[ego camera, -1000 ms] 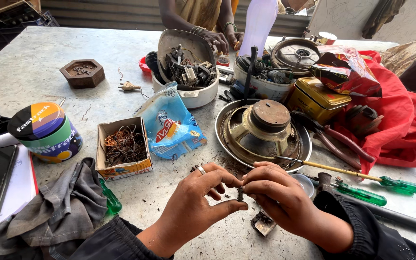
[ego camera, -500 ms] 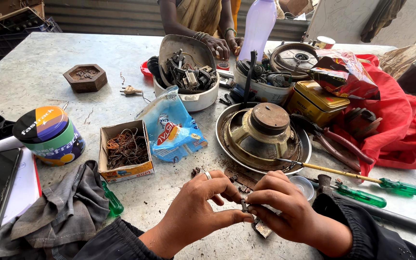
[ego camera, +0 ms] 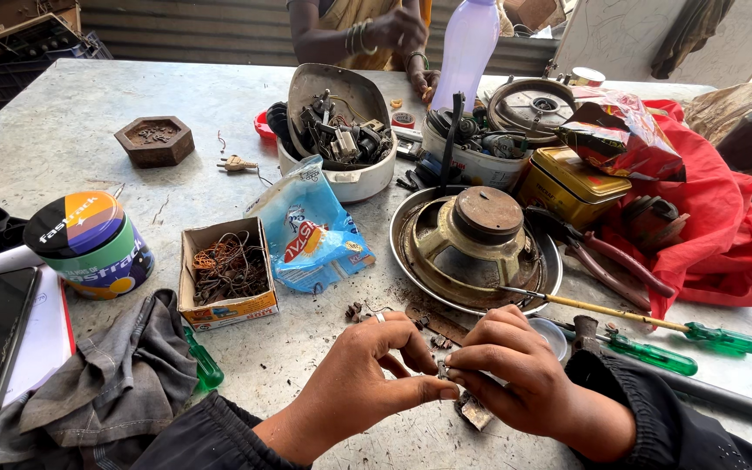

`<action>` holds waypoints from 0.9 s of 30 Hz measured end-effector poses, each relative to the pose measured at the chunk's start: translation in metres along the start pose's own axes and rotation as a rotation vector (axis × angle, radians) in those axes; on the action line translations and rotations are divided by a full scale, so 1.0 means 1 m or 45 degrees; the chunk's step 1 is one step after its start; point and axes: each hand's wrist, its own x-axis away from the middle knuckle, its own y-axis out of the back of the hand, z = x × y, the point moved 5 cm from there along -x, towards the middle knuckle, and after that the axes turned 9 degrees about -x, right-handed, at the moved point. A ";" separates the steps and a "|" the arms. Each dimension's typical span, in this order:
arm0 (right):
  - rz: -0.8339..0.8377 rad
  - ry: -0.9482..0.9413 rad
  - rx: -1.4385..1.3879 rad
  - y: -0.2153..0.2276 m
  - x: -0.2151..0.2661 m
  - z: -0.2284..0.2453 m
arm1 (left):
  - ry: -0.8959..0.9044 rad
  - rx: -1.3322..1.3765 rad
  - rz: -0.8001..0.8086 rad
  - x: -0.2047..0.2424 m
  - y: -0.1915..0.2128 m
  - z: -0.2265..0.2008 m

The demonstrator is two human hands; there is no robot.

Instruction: The person uses pliers to strip and cut wires from small electronic components at a cluttered workbench. They also use a screwdriver to manipulate parts of a disassembled device. The workspace contains various tools, containers, and electronic parts.

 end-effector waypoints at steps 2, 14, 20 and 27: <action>-0.003 -0.007 -0.023 -0.001 0.003 -0.002 | 0.002 0.031 -0.022 0.000 -0.001 0.005; -0.063 -0.016 0.049 0.006 0.005 -0.004 | -0.008 0.091 -0.050 -0.002 -0.001 0.002; -0.088 0.010 0.041 0.004 0.001 0.000 | 0.044 0.291 0.013 -0.002 -0.010 0.004; -0.050 -0.055 0.029 0.001 0.005 -0.005 | 0.133 0.465 -0.092 -0.002 -0.015 0.016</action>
